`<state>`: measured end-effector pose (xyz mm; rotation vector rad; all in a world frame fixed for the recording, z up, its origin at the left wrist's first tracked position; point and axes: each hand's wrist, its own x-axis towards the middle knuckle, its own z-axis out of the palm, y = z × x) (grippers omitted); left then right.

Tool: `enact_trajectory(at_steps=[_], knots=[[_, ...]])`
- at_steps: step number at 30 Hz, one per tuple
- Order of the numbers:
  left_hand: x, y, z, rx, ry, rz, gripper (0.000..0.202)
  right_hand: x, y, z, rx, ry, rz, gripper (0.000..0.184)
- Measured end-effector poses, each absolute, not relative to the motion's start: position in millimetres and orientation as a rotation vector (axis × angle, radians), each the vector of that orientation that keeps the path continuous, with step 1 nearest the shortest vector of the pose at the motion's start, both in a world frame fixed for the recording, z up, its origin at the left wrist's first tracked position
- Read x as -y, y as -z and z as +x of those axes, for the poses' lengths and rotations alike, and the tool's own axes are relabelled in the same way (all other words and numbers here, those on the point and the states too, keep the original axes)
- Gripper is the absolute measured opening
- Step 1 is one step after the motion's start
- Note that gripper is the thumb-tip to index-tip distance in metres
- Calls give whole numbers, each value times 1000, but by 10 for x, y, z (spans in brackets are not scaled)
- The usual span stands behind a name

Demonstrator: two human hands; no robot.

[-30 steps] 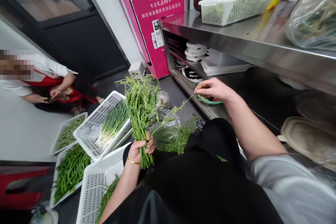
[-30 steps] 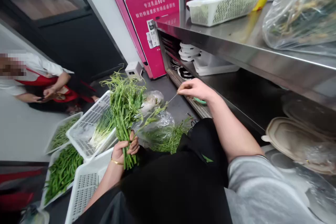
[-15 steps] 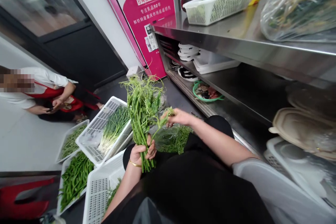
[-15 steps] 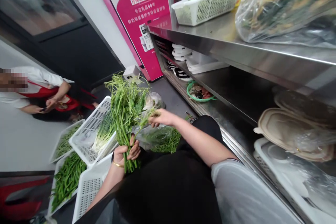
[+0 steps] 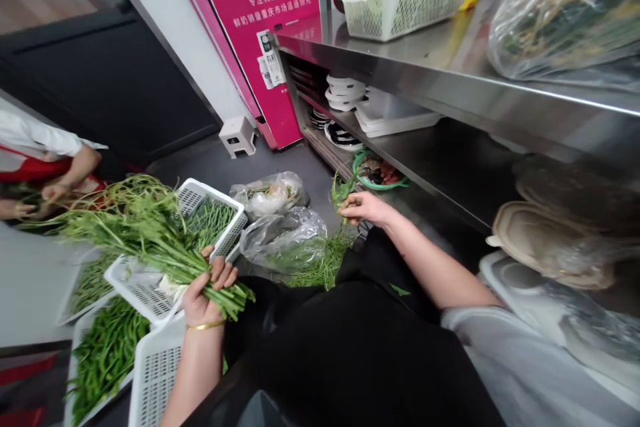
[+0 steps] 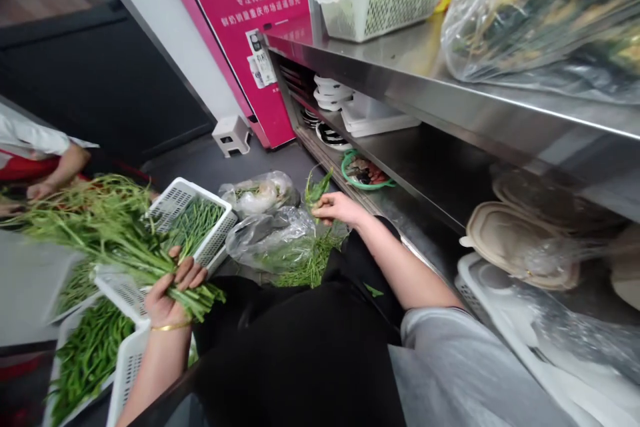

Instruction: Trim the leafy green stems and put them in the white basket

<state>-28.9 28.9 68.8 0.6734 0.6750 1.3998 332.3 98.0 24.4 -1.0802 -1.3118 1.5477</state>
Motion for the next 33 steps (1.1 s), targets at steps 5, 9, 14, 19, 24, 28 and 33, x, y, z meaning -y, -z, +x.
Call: enact_trajectory(at_steps=[5,9,14,19,24,28,33], knots=[[-431,-577,89,-818,-1326,624,28,-877,-265,2614,1134,-1635,-864,35],[-454,-468,301,-965,-1191,637,27,-827,-359,2244,1234,-1732,-748,27],[-404,-382,370,-949,-1070,600,24,-832,-335,2004,1436,-1809,-699,27],[-381,-310,318,-888,-1061,548,26,-840,-294,1854,1505,-1816,-709,31],[-338,-342,306,-804,-1043,601,20,-995,-241,2057,1286,-1731,-760,30],[-306,-384,298,-846,-1058,673,20,-1121,-41,2574,1221,-1360,-1081,29],[-373,-313,344,-1124,-1201,737,29,-870,6,2690,1798,-1136,-1302,23]])
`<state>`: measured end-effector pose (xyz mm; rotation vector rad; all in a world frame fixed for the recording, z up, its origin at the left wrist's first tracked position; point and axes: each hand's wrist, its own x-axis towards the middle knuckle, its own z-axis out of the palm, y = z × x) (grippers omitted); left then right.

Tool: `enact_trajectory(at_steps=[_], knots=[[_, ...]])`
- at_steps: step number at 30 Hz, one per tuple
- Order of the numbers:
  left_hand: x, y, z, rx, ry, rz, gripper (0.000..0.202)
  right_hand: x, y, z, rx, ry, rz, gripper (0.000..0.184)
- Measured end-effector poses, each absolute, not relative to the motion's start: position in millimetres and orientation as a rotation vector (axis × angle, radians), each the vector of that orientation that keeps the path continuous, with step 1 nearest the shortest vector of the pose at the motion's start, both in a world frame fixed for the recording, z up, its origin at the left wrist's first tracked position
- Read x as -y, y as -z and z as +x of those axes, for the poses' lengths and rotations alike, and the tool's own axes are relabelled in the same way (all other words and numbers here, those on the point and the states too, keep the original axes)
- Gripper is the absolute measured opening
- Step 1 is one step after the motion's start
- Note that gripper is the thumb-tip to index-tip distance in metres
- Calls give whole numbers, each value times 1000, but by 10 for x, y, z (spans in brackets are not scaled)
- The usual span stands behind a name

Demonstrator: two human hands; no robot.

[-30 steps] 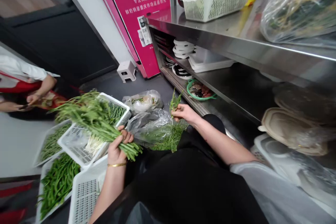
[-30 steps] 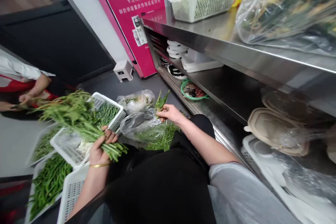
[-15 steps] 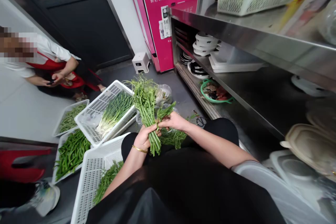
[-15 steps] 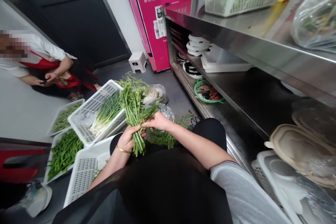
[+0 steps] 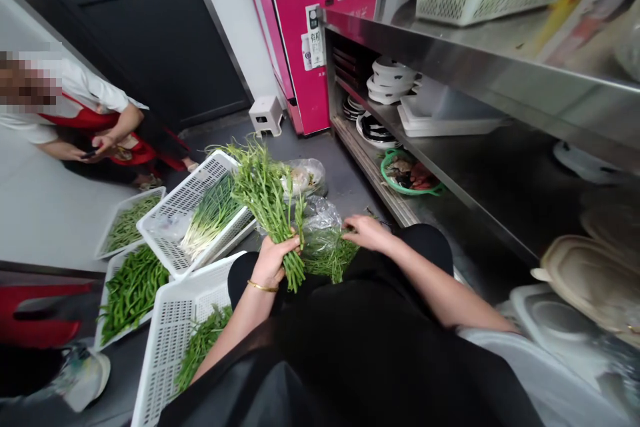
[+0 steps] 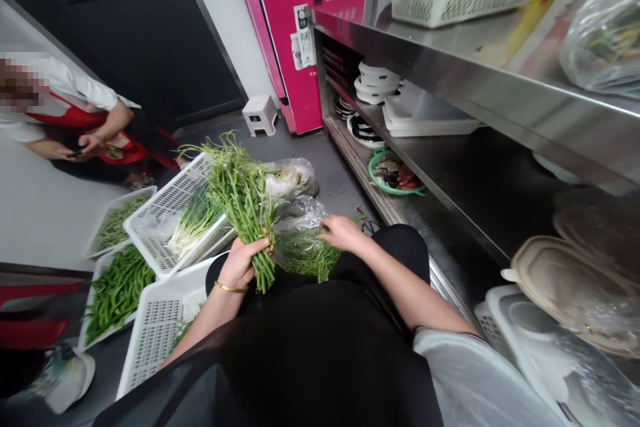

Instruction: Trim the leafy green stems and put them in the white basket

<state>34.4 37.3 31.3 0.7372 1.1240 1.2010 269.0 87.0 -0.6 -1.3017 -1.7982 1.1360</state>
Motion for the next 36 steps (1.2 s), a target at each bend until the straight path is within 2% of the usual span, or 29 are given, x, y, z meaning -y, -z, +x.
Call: enact_trajectory(at_steps=[3,6,8,11,16,25,28,32,36], knots=[[-422,-273,416,-1225,-1300,788,30,-697,-178,2326,1914,-989,-1101,29],[-433,-276,450,-1239,-1319,788,28,-646,-297,2026,1898,-800,-976,17],[-427,-279,439,-1234,-1298,730,29,-633,-281,1956,1936,-711,-870,16],[-422,-244,405,-1219,-1282,670,29,-611,-187,1963,1961,-730,-777,15],[-433,-161,400,-1305,-1321,800,22,-651,-149,1919,1866,-835,-969,16],[-430,-254,391,-1182,-1190,581,15,-558,-92,1944,2256,-430,-536,12],[-424,-218,387,-1208,-1225,640,16,-554,-120,1949,2166,-545,-674,9],[-423,-164,390,-1310,-1330,828,19,-613,-212,1876,2023,-690,-955,16],[-417,-174,386,-1360,-1331,892,17,-628,-202,1830,1978,-773,-1011,14]])
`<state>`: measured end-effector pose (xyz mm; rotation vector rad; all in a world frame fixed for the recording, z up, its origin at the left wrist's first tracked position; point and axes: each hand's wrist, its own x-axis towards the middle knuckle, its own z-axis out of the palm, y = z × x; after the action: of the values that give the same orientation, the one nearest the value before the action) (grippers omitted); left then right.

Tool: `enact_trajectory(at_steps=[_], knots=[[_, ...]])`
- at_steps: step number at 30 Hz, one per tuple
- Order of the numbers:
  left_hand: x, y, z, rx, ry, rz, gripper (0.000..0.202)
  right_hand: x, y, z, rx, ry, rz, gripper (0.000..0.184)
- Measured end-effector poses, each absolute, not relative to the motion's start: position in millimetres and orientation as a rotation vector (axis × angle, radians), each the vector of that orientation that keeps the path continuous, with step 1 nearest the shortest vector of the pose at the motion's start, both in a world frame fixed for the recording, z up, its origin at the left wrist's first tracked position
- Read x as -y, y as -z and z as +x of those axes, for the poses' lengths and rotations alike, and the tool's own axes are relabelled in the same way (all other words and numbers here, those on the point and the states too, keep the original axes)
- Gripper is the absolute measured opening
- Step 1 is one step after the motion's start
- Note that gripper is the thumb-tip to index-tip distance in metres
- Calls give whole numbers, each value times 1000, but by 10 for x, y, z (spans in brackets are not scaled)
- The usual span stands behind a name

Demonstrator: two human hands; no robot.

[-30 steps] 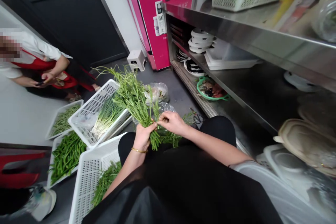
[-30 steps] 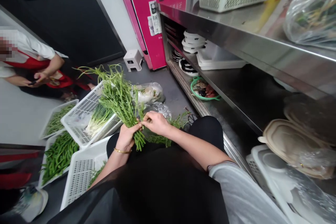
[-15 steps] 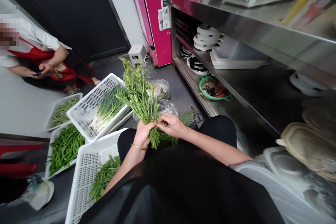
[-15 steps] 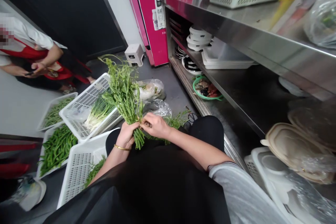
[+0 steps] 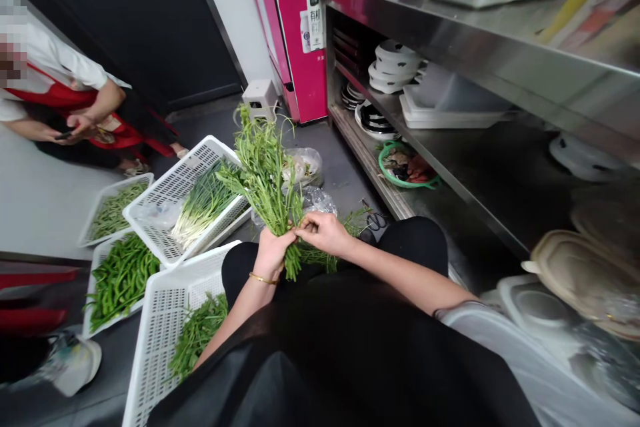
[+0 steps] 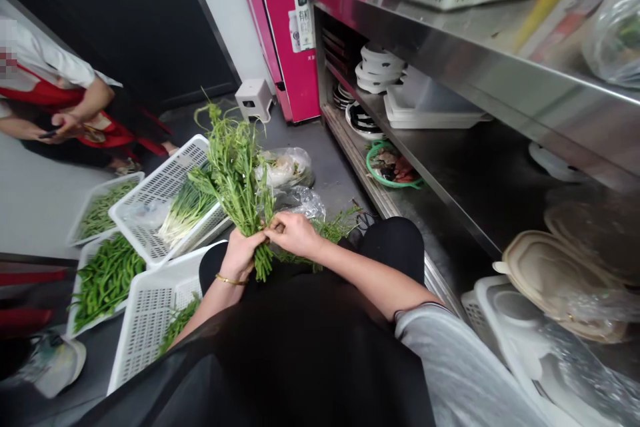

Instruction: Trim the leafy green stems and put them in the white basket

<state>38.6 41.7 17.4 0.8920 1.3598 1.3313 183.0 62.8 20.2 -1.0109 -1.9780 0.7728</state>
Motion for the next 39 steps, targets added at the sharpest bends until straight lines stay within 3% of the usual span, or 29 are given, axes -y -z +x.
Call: enact_trajectory(at_steps=[6,10,14,19,22,25,33,37,39], knots=[[-394,-246,361,-1155,-1136,620,21,-566,-71,1892,2255,-643,-555,17],[-409,-260,282,-1151,-1067,594,21,-558,-128,2106,2186,-978,-477,19],[-439,-244,160,-1169,-1130,670,26,-598,-135,2484,2180,-1376,-694,18],[-441,-283,163,-1191,-1127,756,28,-722,-133,2533,2270,-1210,-1215,7],[-426,-311,256,-1172,-1080,805,27,-825,-293,2299,1946,-1335,-1089,18],[-410,-307,317,-1169,-1044,844,25,-904,-430,2117,1846,-1427,-933,13],[-369,-246,247,-1196,-1002,857,22,-860,-396,2107,2222,-885,-753,6],[-349,-259,244,-1177,-998,820,24,-843,-374,2078,2333,-356,-923,7],[-338,-273,239,-1164,-993,805,25,-885,-345,2137,2221,-285,-998,9]])
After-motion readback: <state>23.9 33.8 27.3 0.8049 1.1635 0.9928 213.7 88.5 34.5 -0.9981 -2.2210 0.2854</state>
